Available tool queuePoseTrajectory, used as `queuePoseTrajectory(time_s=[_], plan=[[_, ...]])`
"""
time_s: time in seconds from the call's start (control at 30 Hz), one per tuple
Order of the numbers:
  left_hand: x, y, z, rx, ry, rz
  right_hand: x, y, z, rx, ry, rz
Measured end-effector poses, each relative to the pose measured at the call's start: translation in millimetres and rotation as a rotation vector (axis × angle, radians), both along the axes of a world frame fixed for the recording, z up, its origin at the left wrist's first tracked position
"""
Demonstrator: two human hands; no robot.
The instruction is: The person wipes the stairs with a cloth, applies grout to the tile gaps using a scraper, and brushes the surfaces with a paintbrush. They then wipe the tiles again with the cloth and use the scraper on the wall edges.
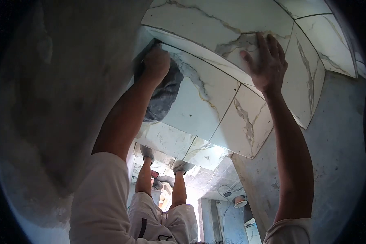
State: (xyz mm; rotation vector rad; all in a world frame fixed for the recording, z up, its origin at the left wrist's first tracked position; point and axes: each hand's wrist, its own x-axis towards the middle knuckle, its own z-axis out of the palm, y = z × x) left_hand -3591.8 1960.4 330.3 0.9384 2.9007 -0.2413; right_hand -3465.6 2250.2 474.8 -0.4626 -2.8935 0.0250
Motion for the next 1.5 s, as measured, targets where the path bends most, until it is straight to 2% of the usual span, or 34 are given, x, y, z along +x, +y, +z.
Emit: queuePoseTrajectory(time_s=[0.07,0.13,0.17,0.23,0.37,0.5,0.57,0.63,0.7,0.77,0.83,0.87,0.93,0.97,1.03,1.1,1.17,1.2,1.23,1.33,1.4,1.5], plan=[[22,-7,22,-0.013,-0.084,-0.028,0,0,1,-0.009,-0.023,-0.006],[42,-16,34,0.215,-0.020,0.119,0,1,0,-0.001,-0.007,-0.016],[40,-14,32,0.214,-0.020,0.115,1,1,-1,0.011,-0.009,-0.016],[32,-9,25,0.405,0.111,0.099,1,0,0,0.002,-0.014,-0.021],[-5,10,-12,0.334,0.141,0.181,0,1,-4,0.021,0.001,-0.010],[16,6,-26,0.234,0.039,0.330,-1,4,-7,0.017,-0.007,0.021],[36,-23,-23,0.237,-0.017,0.262,0,4,-6,0.009,0.012,0.035],[72,-65,-22,0.193,0.032,0.180,1,6,-9,-0.003,0.033,0.050],[116,-98,6,0.141,-0.206,0.308,-2,5,-5,-0.015,0.066,0.056],[161,-146,-11,0.348,-0.093,0.277,-2,-2,0,0.018,-0.004,-0.009],[178,-153,19,0.112,-0.406,0.560,-2,0,0,0.024,-0.004,-0.021],[174,-149,28,0.106,-0.406,0.553,-1,0,-1,0.037,-0.013,-0.020],[175,-136,48,0.363,-0.090,0.341,0,0,-1,0.030,-0.006,-0.009],[161,-123,54,0.450,-0.093,0.371,-1,0,0,0.029,0.010,0.008],[121,-83,72,0.498,-0.036,0.281,0,1,-1,0.028,0.007,0.008],[82,-60,39,0.550,0.009,0.188,-2,1,-2,0.031,0.008,0.002],[52,-51,-26,0.584,0.058,0.127,-1,1,-2,0.037,0.014,0.010],[52,-46,-36,0.612,0.108,0.069,0,2,-4,0.044,-0.002,0.003],[59,-49,-44,0.618,0.087,0.073,-1,5,-7,0.028,0.026,0.024],[77,-43,-23,0.641,0.097,0.057,0,6,-9,0.035,0.039,0.018],[93,-39,-25,0.644,-0.059,0.135,1,5,-9,0.116,0.123,0.086],[127,-23,-46,0.612,-0.130,-0.105,-1,4,-9,0.091,0.181,0.152]])
